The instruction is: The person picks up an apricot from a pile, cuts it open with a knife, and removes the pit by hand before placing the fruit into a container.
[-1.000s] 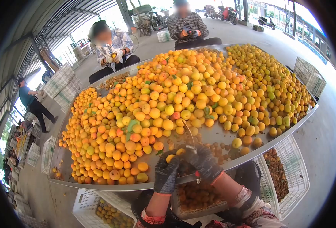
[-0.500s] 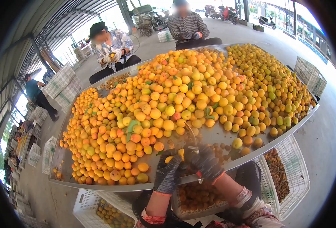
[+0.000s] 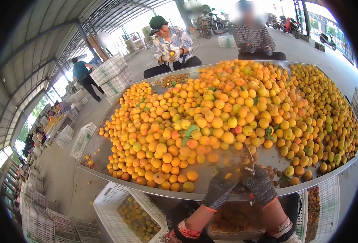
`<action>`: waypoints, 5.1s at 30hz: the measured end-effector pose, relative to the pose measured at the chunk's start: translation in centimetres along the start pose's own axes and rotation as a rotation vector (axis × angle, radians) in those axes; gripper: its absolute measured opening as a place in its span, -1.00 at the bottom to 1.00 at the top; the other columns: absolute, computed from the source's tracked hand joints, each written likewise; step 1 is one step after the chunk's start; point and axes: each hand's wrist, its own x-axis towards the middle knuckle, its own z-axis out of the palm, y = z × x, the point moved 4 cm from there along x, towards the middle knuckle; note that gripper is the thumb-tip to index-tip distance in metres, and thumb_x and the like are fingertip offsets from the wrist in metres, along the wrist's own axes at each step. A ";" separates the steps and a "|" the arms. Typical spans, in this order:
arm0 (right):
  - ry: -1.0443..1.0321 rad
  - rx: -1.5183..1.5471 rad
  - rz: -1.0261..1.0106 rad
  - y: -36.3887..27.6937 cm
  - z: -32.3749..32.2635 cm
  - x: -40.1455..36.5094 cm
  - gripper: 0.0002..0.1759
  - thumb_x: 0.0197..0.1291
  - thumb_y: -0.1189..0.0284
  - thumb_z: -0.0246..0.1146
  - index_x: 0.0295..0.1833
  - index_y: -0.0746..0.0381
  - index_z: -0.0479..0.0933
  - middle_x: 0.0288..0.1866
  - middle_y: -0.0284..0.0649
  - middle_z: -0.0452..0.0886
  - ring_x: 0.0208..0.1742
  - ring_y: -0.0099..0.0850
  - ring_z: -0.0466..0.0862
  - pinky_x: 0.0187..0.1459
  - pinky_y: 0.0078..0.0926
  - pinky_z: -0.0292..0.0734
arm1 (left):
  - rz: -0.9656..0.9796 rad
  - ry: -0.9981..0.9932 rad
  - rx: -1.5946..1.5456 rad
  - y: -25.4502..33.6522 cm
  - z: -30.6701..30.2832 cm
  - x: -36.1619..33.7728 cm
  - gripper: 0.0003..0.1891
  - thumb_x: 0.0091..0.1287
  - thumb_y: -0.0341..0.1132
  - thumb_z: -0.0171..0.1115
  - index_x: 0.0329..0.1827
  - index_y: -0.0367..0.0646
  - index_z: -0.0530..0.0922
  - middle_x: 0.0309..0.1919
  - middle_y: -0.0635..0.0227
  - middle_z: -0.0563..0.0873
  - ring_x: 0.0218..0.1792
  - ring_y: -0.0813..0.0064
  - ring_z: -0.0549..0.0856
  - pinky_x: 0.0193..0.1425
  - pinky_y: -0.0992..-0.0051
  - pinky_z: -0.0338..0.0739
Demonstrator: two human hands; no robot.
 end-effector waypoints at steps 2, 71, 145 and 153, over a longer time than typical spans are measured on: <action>0.050 -0.203 -0.050 0.6 -0.6 0.5 -0.63 0.03 0.58 0.24 0.01 0.32 0.45 -0.17 -0.26 0.57 -0.19 -0.51 0.55 -0.26 -0.59 0.50 | 0.055 0.024 -0.002 0.1 0.0 0.0 -0.69 0.24 -0.35 0.23 0.01 -0.28 0.51 -0.19 0.24 0.64 -0.20 0.51 0.61 -0.12 0.51 0.50; -0.224 -1.181 -0.208 -4.7 3.1 3.6 -0.49 0.05 0.42 0.30 0.12 0.34 0.36 -0.10 -0.09 0.56 -0.13 -0.30 0.59 -0.11 -0.41 0.50 | -0.242 0.115 -0.971 0.6 -4.0 0.1 -0.58 0.26 -0.09 0.18 0.07 -0.13 0.41 -0.20 0.27 0.61 -0.28 0.41 0.62 -0.20 0.38 0.57; -0.320 -0.537 -0.178 1.8 4.3 -0.1 -0.55 0.25 0.55 0.07 0.26 0.35 0.24 0.13 -0.18 0.48 0.18 -0.41 0.45 0.20 -0.50 0.33 | 0.154 0.310 -0.045 2.5 -2.6 -0.4 -0.74 0.32 -0.29 0.10 -0.05 -0.29 0.48 -0.24 0.32 0.60 -0.24 0.55 0.55 -0.16 0.54 0.46; -0.059 -1.033 -0.415 -0.3 6.1 -1.0 -0.58 0.16 0.54 0.16 0.16 0.30 0.32 -0.16 -0.01 0.59 -0.14 -0.14 0.62 -0.22 -0.34 0.54 | -0.057 0.302 -0.072 0.7 -3.8 0.0 -0.57 0.36 -0.04 0.01 -0.01 -0.26 0.51 -0.30 0.38 0.59 -0.32 0.62 0.50 -0.27 0.62 0.41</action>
